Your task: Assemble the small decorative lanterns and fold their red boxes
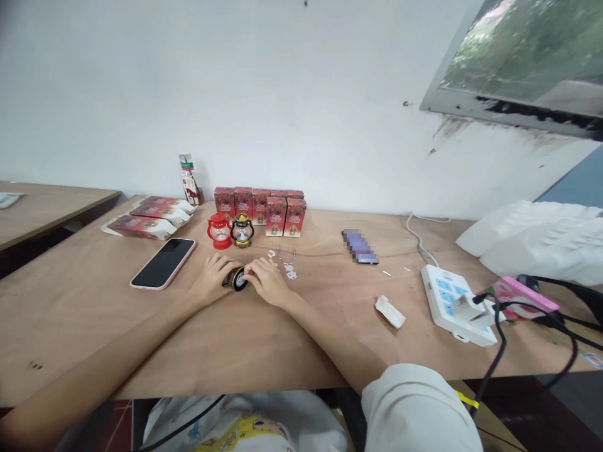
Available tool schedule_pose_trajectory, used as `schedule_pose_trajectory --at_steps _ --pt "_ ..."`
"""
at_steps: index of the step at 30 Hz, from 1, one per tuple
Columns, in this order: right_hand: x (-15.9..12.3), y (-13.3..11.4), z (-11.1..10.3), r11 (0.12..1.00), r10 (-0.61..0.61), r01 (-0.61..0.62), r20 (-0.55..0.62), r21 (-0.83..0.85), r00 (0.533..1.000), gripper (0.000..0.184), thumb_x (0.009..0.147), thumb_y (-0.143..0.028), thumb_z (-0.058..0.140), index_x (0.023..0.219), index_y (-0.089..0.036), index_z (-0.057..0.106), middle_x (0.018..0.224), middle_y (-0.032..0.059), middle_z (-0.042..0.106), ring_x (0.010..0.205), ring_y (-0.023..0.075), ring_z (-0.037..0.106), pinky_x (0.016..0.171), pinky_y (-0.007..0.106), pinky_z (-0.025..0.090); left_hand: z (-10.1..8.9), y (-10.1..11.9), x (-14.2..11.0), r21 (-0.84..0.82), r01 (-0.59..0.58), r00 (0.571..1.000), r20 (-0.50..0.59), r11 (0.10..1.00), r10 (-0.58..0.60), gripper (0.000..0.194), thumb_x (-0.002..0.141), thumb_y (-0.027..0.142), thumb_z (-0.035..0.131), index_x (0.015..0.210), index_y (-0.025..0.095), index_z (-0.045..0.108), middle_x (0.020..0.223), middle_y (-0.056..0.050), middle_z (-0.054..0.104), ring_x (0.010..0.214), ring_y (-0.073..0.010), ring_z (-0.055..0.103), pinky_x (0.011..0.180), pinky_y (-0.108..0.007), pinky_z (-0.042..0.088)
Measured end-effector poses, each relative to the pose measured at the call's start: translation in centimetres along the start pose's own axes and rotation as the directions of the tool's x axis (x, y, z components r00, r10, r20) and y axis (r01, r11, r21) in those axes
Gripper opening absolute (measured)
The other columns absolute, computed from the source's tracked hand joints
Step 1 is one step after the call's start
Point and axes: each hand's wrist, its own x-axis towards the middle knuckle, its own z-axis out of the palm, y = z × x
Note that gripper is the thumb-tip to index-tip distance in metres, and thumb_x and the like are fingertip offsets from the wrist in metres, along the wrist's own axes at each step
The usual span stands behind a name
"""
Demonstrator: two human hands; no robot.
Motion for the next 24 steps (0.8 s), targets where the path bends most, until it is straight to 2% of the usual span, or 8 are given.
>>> schedule_pose_trajectory --at_steps 3,7,10,12,13,16,19,24 --pt "0.3 0.5 -1.1 0.999 0.037 -0.037 -0.001 -0.008 0.999 0.02 0.095 -0.028 0.042 0.082 -0.019 0.054 0.082 0.0042 0.062 0.079 0.0171 0.053 0.077 0.03 0.037 -0.1 -0.1 0.2 -0.054 0.062 0.997 -0.04 0.997 -0.064 0.031 0.078 0.025 0.06 0.108 0.018 0.056 0.101 -0.009 0.062 0.096 -0.0255 0.051 0.08 -0.037 0.038" --pt "0.6 2.1 -4.7 0.974 0.221 -0.215 0.086 -0.069 0.972 0.016 0.093 -0.023 0.045 0.081 -0.018 0.055 0.084 0.0037 0.064 0.081 0.0161 0.055 0.079 0.029 0.038 0.0 -0.7 0.3 -0.071 0.146 0.986 -0.07 0.987 -0.151 0.032 0.075 0.023 0.062 0.106 0.018 0.056 0.105 -0.009 0.061 0.097 -0.0259 0.052 0.083 -0.038 0.039" --pt "0.5 3.4 -7.3 0.902 0.419 -0.354 0.298 -0.247 0.858 0.012 0.087 -0.019 0.05 0.081 -0.017 0.06 0.083 0.0034 0.066 0.077 0.0149 0.057 0.071 0.024 0.039 0.0 -1.0 0.2 -0.052 0.17 0.982 -0.078 0.984 -0.173 0.033 0.073 0.023 0.062 0.105 0.018 0.056 0.104 -0.009 0.061 0.097 -0.0268 0.053 0.082 -0.038 0.039" --pt "0.4 3.9 -8.3 0.848 0.509 -0.385 0.356 -0.365 0.783 0.009 0.082 -0.017 0.055 0.078 -0.017 0.063 0.079 0.0037 0.067 0.073 0.0152 0.059 0.065 0.023 0.038 0.0 -1.0 0.2 -0.04 0.167 0.982 -0.082 0.985 -0.17 0.032 0.073 0.023 0.062 0.105 0.018 0.056 0.104 -0.009 0.062 0.097 -0.0268 0.053 0.082 -0.038 0.039" --pt "0.3 4.0 -8.6 0.831 0.531 -0.389 0.36 -0.397 0.767 0.008 0.079 -0.016 0.057 0.077 -0.017 0.065 0.077 0.004 0.068 0.071 0.0154 0.059 0.063 0.023 0.037 0.0 -1.0 0.2 -0.034 0.161 0.983 -0.081 0.986 -0.164 0.032 0.073 0.022 0.062 0.104 0.018 0.056 0.104 -0.01 0.062 0.097 -0.0267 0.053 0.082 -0.037 0.039" --pt "0.1 4.1 -8.6 0.82 0.541 -0.386 0.356 -0.422 0.762 0.01 0.074 -0.011 0.059 0.076 -0.016 0.067 0.078 0.0053 0.069 0.072 0.0163 0.061 0.063 0.023 0.037 -0.1 -0.8 0.2 -0.023 0.149 0.986 -0.075 0.989 -0.15 0.031 0.074 0.02 0.061 0.104 0.018 0.056 0.104 -0.01 0.062 0.097 -0.0264 0.054 0.082 -0.037 0.039" --pt "0.1 4.0 -8.3 0.825 0.531 -0.373 0.356 -0.425 0.769 0.018 0.074 -0.009 0.058 0.086 -0.016 0.069 0.085 0.0052 0.07 0.079 0.0173 0.062 0.067 0.023 0.039 -0.1 -0.7 0.2 -0.018 0.151 0.986 -0.07 0.988 -0.151 0.03 0.074 0.021 0.06 0.104 0.018 0.056 0.105 -0.009 0.062 0.098 -0.0264 0.054 0.082 -0.037 0.039" --pt "0.0 4.6 -7.6 0.818 0.478 -0.333 0.231 -0.469 0.848 0.021 0.084 -0.016 0.054 0.097 -0.02 0.07 0.1 0.0068 0.068 0.092 0.0198 0.06 0.08 0.028 0.041 -0.1 -0.7 0.2 -0.035 0.133 0.989 -0.056 0.99 -0.135 0.031 0.075 0.022 0.06 0.105 0.018 0.056 0.104 -0.01 0.062 0.098 -0.0262 0.053 0.082 -0.037 0.039"
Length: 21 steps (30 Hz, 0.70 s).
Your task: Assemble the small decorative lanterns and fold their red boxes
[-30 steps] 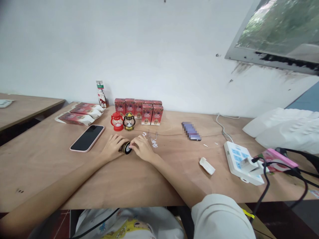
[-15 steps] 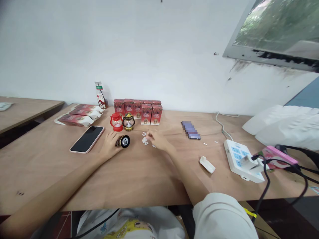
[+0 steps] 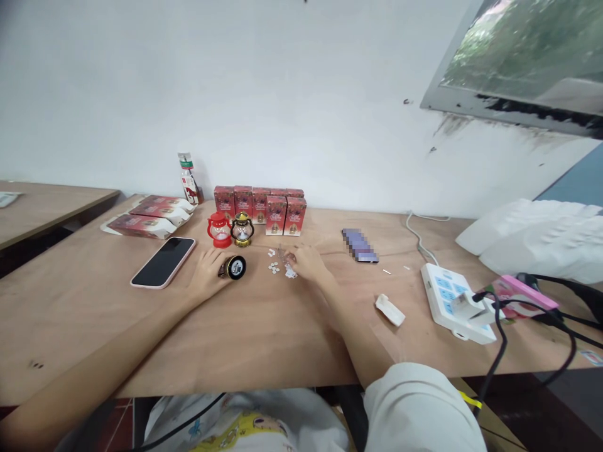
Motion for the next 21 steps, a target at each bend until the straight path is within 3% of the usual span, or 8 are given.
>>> schedule_pose_trajectory --at_steps 4,10,14,16,19,21 --pt "0.3 0.4 1.1 0.997 0.013 -0.021 -0.108 -0.072 0.994 0.015 0.083 -0.025 0.062 0.094 -0.02 0.071 0.1 0.0099 0.068 0.098 0.0252 0.058 0.083 0.036 0.041 0.1 -0.1 0.0 -0.013 -0.009 1.0 -0.003 1.0 0.009 0.032 0.075 0.023 0.06 0.106 0.017 0.055 0.105 -0.011 0.061 0.098 -0.0269 0.053 0.082 -0.038 0.039" --pt "1.6 1.1 2.2 0.994 -0.046 0.035 -0.099 -0.107 0.994 0.017 0.079 -0.033 0.069 0.091 -0.021 0.072 0.098 0.0106 0.068 0.098 0.0256 0.057 0.085 0.039 0.039 0.0 0.1 0.0 -0.014 -0.011 1.0 -0.019 1.0 0.01 0.033 0.075 0.025 0.06 0.107 0.018 0.056 0.104 -0.009 0.062 0.098 -0.0262 0.053 0.082 -0.037 0.039" --pt "2.8 1.3 2.1 0.995 -0.061 0.053 -0.091 -0.089 0.994 0.007 0.077 -0.027 0.071 0.082 -0.022 0.072 0.086 0.0078 0.068 0.09 0.0232 0.059 0.082 0.036 0.04 -0.3 0.3 0.0 -0.004 -0.009 1.0 -0.019 1.0 0.009 0.031 0.076 0.023 0.059 0.107 0.018 0.056 0.104 -0.01 0.063 0.098 -0.0262 0.054 0.081 -0.037 0.039" --pt "2.9 0.8 2.1 0.996 -0.067 0.058 -0.115 -0.074 0.991 0.008 0.08 -0.027 0.068 0.085 -0.021 0.071 0.091 0.0081 0.067 0.092 0.0228 0.058 0.082 0.036 0.041 -0.3 0.3 0.0 -0.001 -0.015 1.0 -0.022 1.0 0.015 0.03 0.077 0.022 0.058 0.106 0.018 0.056 0.104 -0.01 0.063 0.098 -0.0263 0.054 0.081 -0.037 0.039" --pt "1.9 -1.5 2.9 0.988 -0.078 0.115 -0.317 0.101 0.945 0.015 0.088 -0.029 0.056 0.088 -0.019 0.068 0.095 0.0088 0.064 0.092 0.0206 0.057 0.081 0.034 0.043 -0.2 0.4 0.0 -0.002 -0.028 0.999 -0.026 1.0 0.028 0.029 0.077 0.022 0.058 0.106 0.018 0.056 0.103 -0.01 0.063 0.097 -0.0258 0.054 0.08 -0.036 0.038" --pt "0.6 -3.7 3.8 0.931 -0.098 0.256 -0.496 0.262 0.863 0.02 0.091 -0.031 0.052 0.084 -0.02 0.066 0.087 0.0061 0.062 0.086 0.0189 0.057 0.08 0.033 0.044 -0.1 0.4 0.0 0.002 -0.035 0.999 -0.028 0.999 0.035 0.029 0.078 0.022 0.058 0.106 0.017 0.057 0.102 -0.01 0.063 0.097 -0.0256 0.054 0.079 -0.036 0.038"
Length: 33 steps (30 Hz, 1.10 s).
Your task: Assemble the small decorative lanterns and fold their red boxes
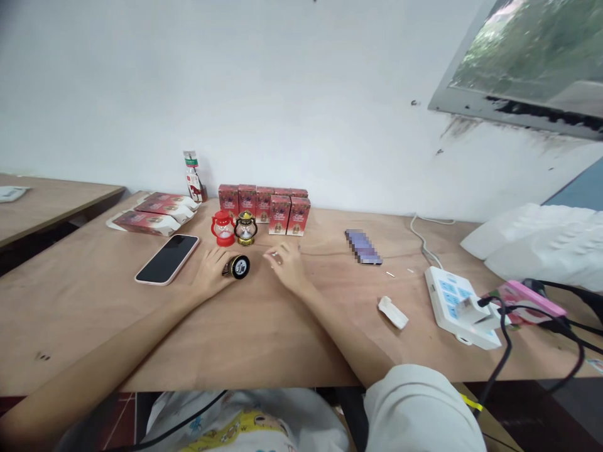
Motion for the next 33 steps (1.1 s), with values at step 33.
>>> schedule_pose_trajectory --at_steps 33 --pt "-2.8 -4.4 2.5 0.978 -0.205 0.209 0.093 -0.029 0.974 0.019 0.094 -0.023 0.04 0.081 -0.018 0.053 0.083 0.0077 0.058 0.077 0.0206 0.05 0.071 0.033 0.035 0.3 0.4 -0.1 -0.013 -0.152 0.982 0.109 0.988 0.152 0.031 0.085 0.033 0.052 0.111 0.019 0.058 0.099 -0.01 0.065 0.093 -0.0245 0.053 0.075 -0.036 0.035"
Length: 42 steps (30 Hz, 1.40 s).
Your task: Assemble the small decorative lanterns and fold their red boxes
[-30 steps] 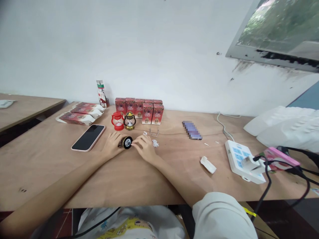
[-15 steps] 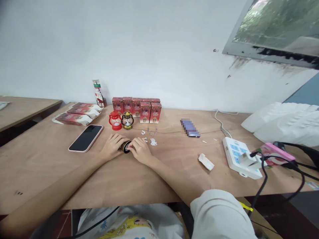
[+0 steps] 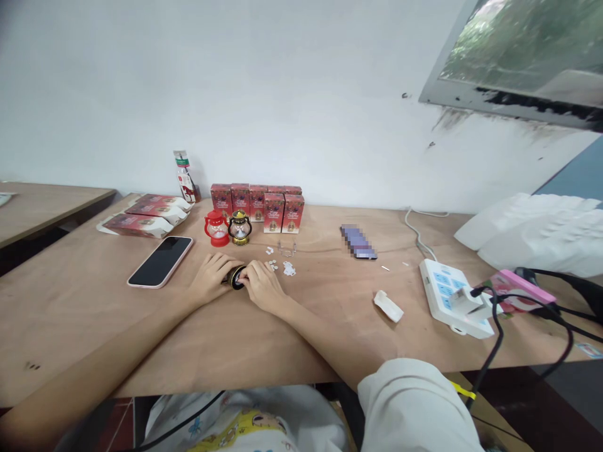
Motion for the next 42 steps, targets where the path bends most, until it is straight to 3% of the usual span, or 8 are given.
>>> schedule_pose_trajectory --at_steps 10,20,29,37,42 --pt "-0.01 0.16 0.18 1.0 -0.014 0.014 0.004 0.015 1.0 0.014 0.093 -0.021 0.043 0.082 -0.019 0.052 0.084 0.0078 0.056 0.078 0.0206 0.049 0.071 0.033 0.038 0.15 0.03 -0.07 -0.01 -0.026 0.998 -0.049 1.0 0.026 0.029 0.085 0.031 0.053 0.11 0.016 0.057 0.099 -0.009 0.065 0.093 -0.0242 0.053 0.075 -0.036 0.035" --pt "0.08 0.76 0.2 0.984 -0.114 0.125 -0.091 0.126 0.989 0.019 0.096 -0.023 0.036 0.083 -0.018 0.049 0.082 0.008 0.053 0.074 0.0192 0.048 0.068 0.031 0.044 0.11 0.26 0.04 -0.088 0.022 0.999 -0.026 0.996 -0.025 0.028 0.085 0.031 0.054 0.109 0.018 0.057 0.099 -0.008 0.065 0.093 -0.0236 0.053 0.077 -0.036 0.034" --pt "0.18 0.43 -0.29 0.965 -0.053 0.086 -0.137 0.247 0.989 0.018 0.096 -0.027 0.04 0.085 -0.019 0.052 0.082 0.0057 0.054 0.077 0.017 0.053 0.071 0.03 0.046 0.02 0.31 0.01 -0.11 0.021 0.997 -0.07 0.994 -0.029 0.029 0.085 0.031 0.053 0.11 0.017 0.056 0.101 -0.009 0.064 0.093 -0.0231 0.053 0.077 -0.035 0.035" --pt "0.2 0.34 -0.25 0.973 -0.095 0.117 -0.117 0.2 0.989 0.018 0.096 -0.024 0.037 0.083 -0.019 0.049 0.081 0.0066 0.052 0.075 0.0177 0.05 0.068 0.03 0.045 0.13 0.22 -0.03 -0.091 -0.008 0.998 -0.064 0.996 0.003 0.029 0.083 0.029 0.057 0.109 0.016 0.056 0.1 -0.009 0.064 0.094 -0.0235 0.052 0.077 -0.035 0.034" --pt "0.28 0.5 0.05 0.973 -0.115 0.138 -0.131 0.184 0.985 0.019 0.096 -0.022 0.034 0.083 -0.019 0.047 0.082 0.007 0.052 0.077 0.0185 0.049 0.07 0.032 0.045 0.39 0.22 0.03 -0.109 0.038 0.996 -0.072 0.993 -0.046 0.026 0.085 0.031 0.055 0.107 0.018 0.057 0.099 -0.008 0.064 0.092 -0.0229 0.052 0.076 -0.035 0.034"
